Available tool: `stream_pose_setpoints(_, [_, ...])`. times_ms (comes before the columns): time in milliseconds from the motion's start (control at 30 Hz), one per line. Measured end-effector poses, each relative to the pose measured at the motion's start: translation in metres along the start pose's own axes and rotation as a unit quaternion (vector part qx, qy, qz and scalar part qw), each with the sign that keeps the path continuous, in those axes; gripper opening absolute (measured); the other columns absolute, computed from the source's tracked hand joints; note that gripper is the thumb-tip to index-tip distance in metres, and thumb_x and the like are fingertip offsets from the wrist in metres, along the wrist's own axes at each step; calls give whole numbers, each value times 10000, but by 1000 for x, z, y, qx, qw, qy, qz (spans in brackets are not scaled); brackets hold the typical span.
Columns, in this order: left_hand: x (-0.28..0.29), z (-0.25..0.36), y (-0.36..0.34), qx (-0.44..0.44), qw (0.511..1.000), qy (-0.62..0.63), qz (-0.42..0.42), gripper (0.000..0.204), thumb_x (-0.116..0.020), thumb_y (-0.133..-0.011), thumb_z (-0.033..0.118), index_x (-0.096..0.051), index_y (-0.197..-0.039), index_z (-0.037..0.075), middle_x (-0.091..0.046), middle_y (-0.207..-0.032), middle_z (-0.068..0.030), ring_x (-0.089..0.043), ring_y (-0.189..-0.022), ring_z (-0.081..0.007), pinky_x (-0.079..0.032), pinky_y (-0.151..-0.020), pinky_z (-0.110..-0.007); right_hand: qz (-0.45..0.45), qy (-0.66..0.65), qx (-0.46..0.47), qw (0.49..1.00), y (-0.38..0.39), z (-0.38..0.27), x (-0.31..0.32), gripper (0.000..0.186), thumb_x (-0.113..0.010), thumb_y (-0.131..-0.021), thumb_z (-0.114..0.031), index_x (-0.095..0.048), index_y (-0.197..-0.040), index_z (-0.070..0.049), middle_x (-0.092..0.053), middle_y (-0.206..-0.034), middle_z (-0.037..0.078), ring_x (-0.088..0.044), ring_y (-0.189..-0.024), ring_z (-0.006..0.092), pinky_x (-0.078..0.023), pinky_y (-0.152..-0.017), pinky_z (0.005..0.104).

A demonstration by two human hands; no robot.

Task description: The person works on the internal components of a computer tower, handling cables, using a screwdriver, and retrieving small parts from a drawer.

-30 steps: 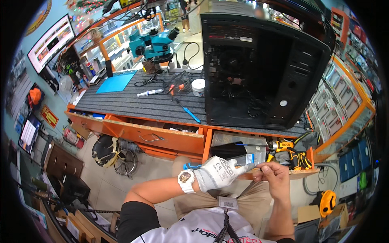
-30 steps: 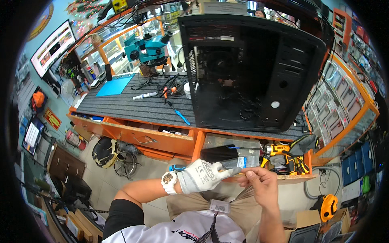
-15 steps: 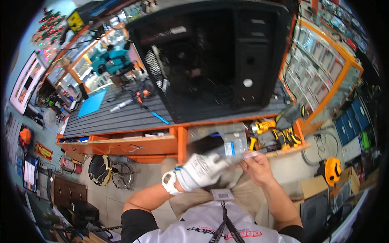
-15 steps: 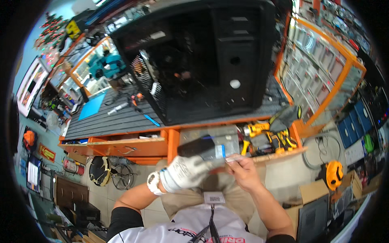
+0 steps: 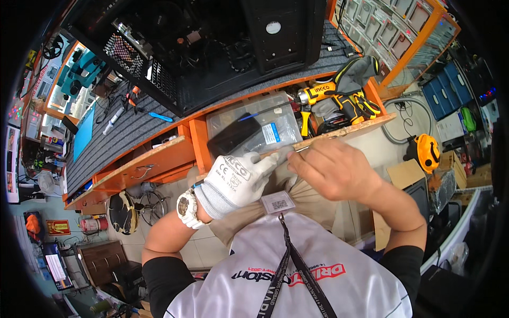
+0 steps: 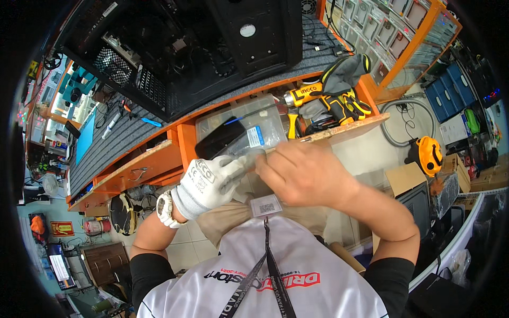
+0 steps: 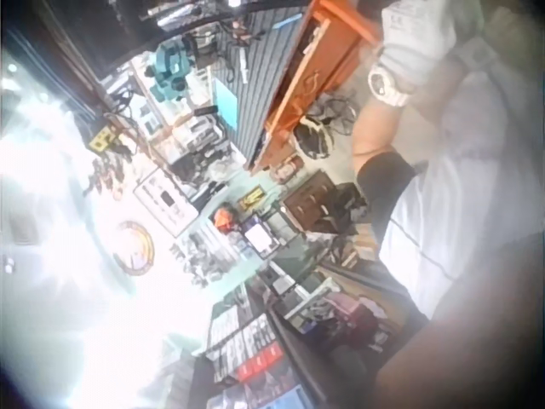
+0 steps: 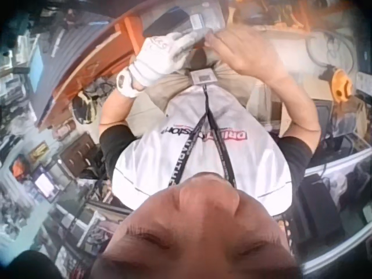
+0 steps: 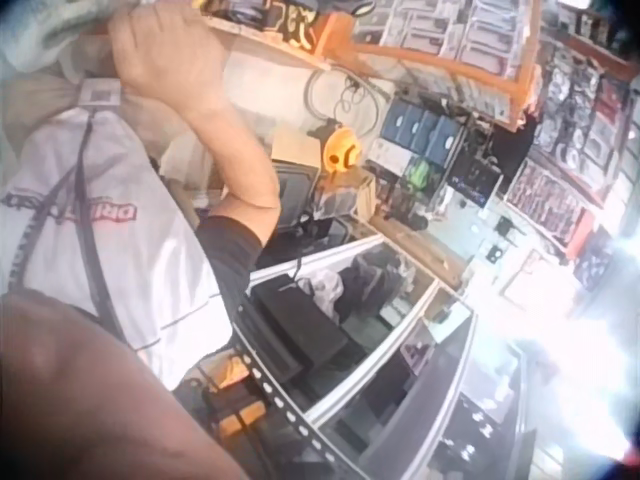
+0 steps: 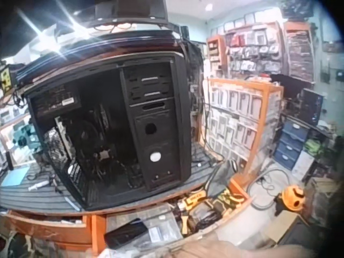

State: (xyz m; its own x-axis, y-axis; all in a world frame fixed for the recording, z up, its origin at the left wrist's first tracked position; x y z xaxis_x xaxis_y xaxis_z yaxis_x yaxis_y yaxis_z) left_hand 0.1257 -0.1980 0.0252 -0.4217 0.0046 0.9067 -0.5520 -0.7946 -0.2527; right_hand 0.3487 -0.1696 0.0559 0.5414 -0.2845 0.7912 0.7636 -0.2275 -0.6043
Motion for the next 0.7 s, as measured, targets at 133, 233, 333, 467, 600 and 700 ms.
stream_pose_setpoints(133, [10, 11, -5, -18, 999, -26, -32, 517, -838, -871, 97, -743, -1379, 77, -717, -889, -101, -730, -674, -319, -592, -590, -431, -44, -125, -33, 991, -8, 54, -6, 241, -874, -982, -226, -786, -1062, -16, -649, -816, 29, -641, -719, 164, -494, -597, 360])
stream_pose_setpoints(233, [18, 21, -16, -115, 992, -25, -38, 490, -858, -829, 110, -748, -1306, 102, -656, -844, -60, -683, -606, -275, -521, -516, -412, -345, -586, -358, 640, 19, 80, -47, 343, -771, -1136, -328, -754, -994, -17, -575, -695, -96, -512, -645, 5, -384, -580, 271])
stream_pose_setpoints(333, [16, 11, -7, -138, 989, -49, 7, 530, -873, -793, 114, -747, -1307, 106, -639, -829, -44, -668, -591, -260, -506, -495, -413, -297, -723, -414, 466, 43, 61, -86, 424, -788, -1100, -464, -765, -966, -62, -671, -784, -56, -586, -646, 92, -437, -582, 336])
stream_pose_setpoints(467, [-13, 1, -3, -93, 994, -7, 58, 647, -837, -831, 180, -801, -1463, 311, -479, -723, -26, -575, -543, -197, -482, -481, -387, -6, -914, -366, 174, 53, 3, -104, 349, -691, -1158, -418, -673, -931, -153, -458, -678, -84, -457, -630, 88, -408, -686, 321])
stream_pose_setpoints(600, [-22, 10, -4, -62, 997, -6, 46, 713, -841, -822, 175, -759, -1519, 299, -501, -764, -31, -583, -581, -212, -489, -519, -405, 109, -914, -374, 117, 52, -25, -105, 316, -663, -1165, -390, -678, -945, -163, -419, -669, -73, -414, -631, 110, -386, -714, 327])
stream_pose_setpoints(700, [-32, 11, -4, -65, 997, -17, 45, 679, -841, -846, 189, -753, -1517, 250, -503, -759, -39, -585, -582, -213, -495, -527, -412, 152, -876, -447, 104, 72, -24, -103, 340, -667, -1164, -411, -706, -977, -129, -480, -686, -49, -427, -622, 120, -415, -711, 338])
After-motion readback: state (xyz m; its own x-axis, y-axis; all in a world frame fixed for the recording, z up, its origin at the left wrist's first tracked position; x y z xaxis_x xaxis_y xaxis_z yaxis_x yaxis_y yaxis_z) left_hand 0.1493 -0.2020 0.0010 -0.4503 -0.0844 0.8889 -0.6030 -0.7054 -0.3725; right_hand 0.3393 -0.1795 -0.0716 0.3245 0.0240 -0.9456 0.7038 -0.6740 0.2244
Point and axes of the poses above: each hand's wrist, its own y-axis away from the middle knuckle, its own x-axis out of the back of the hand, z = x × y, the point moved 4 cm from there along -y, towards the middle knuckle
